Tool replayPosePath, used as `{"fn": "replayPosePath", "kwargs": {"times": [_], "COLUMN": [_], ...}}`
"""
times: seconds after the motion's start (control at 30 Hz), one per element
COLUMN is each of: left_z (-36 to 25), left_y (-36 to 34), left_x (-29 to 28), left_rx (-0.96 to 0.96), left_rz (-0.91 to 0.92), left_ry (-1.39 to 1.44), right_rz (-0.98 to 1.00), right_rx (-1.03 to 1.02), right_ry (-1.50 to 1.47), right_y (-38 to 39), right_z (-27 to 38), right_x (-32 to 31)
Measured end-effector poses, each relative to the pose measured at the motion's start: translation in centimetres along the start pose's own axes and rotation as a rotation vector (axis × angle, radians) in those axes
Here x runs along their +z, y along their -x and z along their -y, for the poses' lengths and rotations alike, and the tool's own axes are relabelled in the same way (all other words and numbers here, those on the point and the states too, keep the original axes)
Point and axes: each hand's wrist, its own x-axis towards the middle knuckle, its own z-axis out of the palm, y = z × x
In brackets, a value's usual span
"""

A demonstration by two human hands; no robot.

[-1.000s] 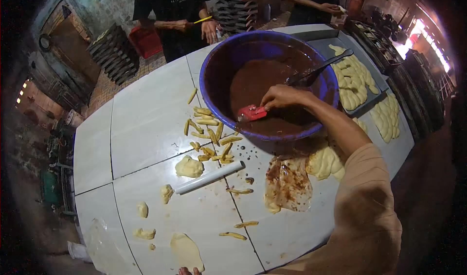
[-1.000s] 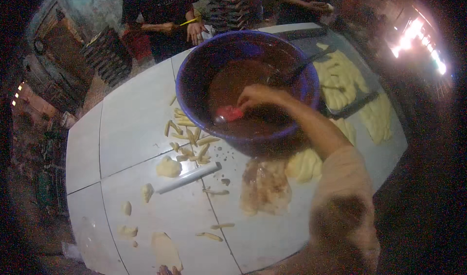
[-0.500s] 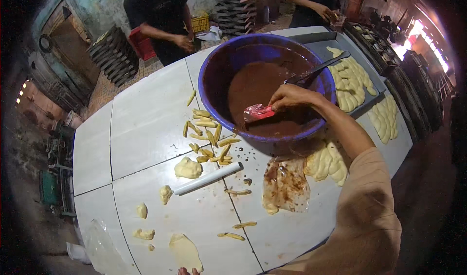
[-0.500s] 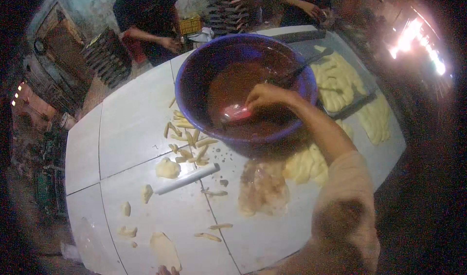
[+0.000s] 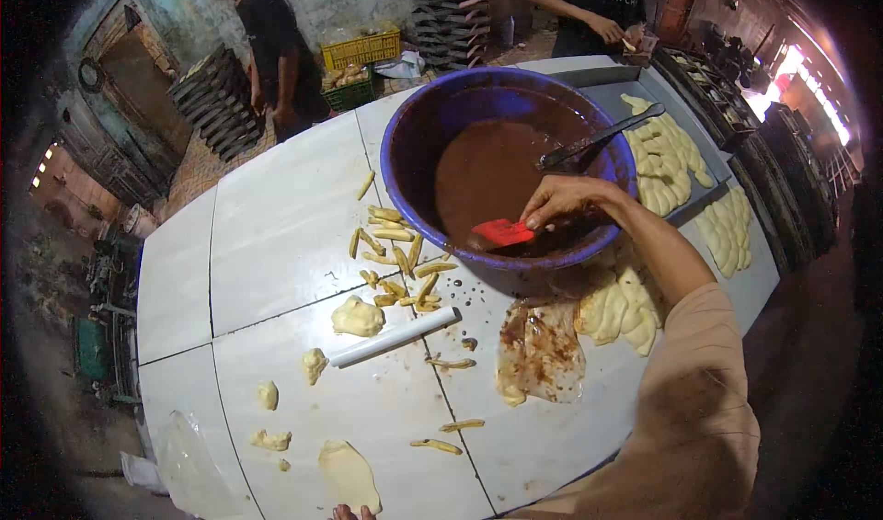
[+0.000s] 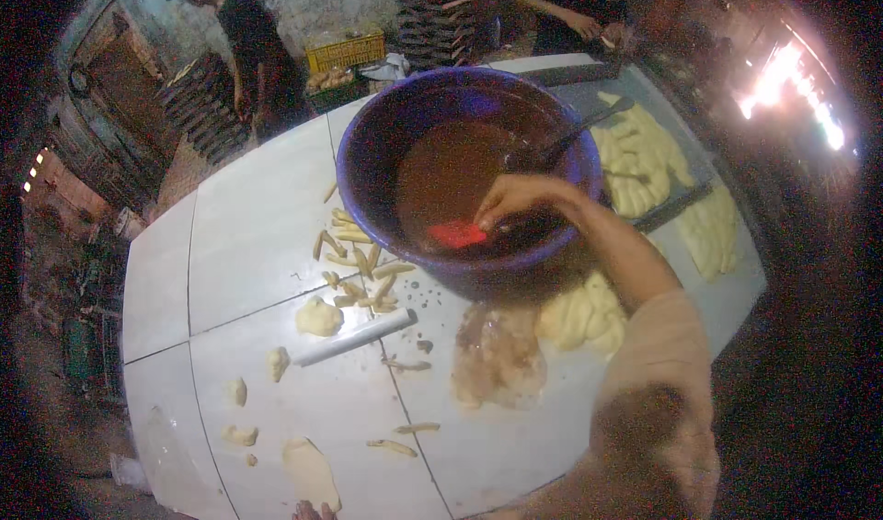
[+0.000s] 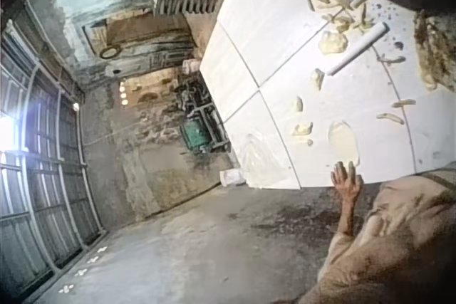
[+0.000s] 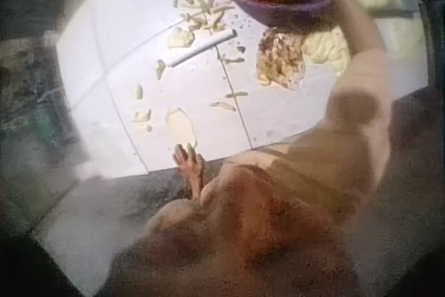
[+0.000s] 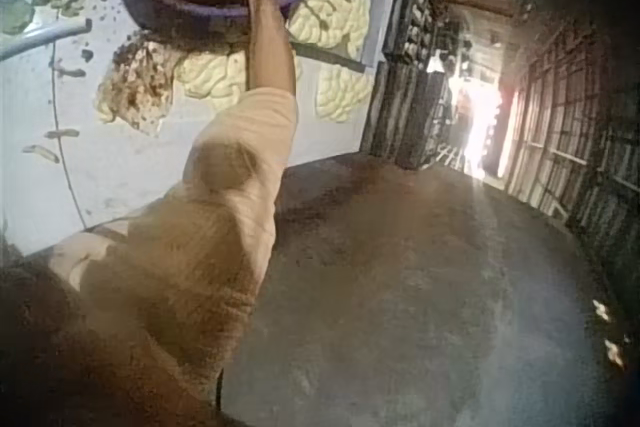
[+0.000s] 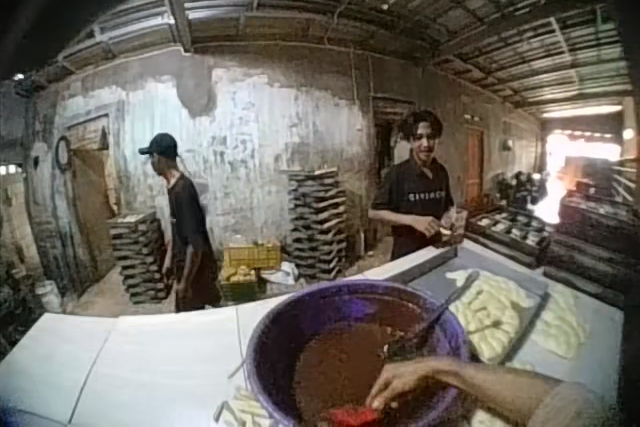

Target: The person flattens dough using a roller and hands, spreads chocolate filling onto the dough with a spatula, adds banana slices onto the filling, and rolls the dough closed around the filling by hand.

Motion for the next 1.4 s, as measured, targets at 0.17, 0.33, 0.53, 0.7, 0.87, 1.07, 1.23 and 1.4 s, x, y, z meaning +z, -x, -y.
{"fn": "replayPosePath", "kwargs": {"times": [0.17,0.33,0.53,0.7,0.87,1.07,1.23,1.4], "left_z": [-0.1,0.0,0.3,1.1,-0.8,0.9,1.3,1.8], "left_y": [0.1,-0.7,-1.0,1.1,0.7,-1.6,-3.6,-1.8], "left_x": [0.2,0.5,0.5,2.8,2.3,2.8,2.1,3.5], "left_rx": [-0.001,0.024,-0.009,0.067,0.106,0.096,0.102,0.132], "left_rz": [-0.021,-0.055,-0.007,-0.135,-0.36,-0.295,-0.359,-0.385], "left_ry": [0.051,0.038,0.011,0.042,0.108,0.087,0.17,0.212], "right_rz": [0.001,-0.012,-0.104,-0.153,-0.083,0.001,0.11,-0.162], "right_rx": [0.093,0.094,0.082,-0.015,-0.102,-0.021,-0.078,-0.385], "right_ry": [-0.125,-0.228,-0.262,-0.117,-0.183,-0.167,-0.014,0.325], "right_y": [0.9,1.3,1.8,5.2,5.4,3.8,1.8,2.5], "right_z": [1.7,1.4,6.0,9.2,13.6,20.6,22.2,22.2], "right_x": [0.8,0.6,0.9,3.7,9.6,18.8,29.2,41.1]}}
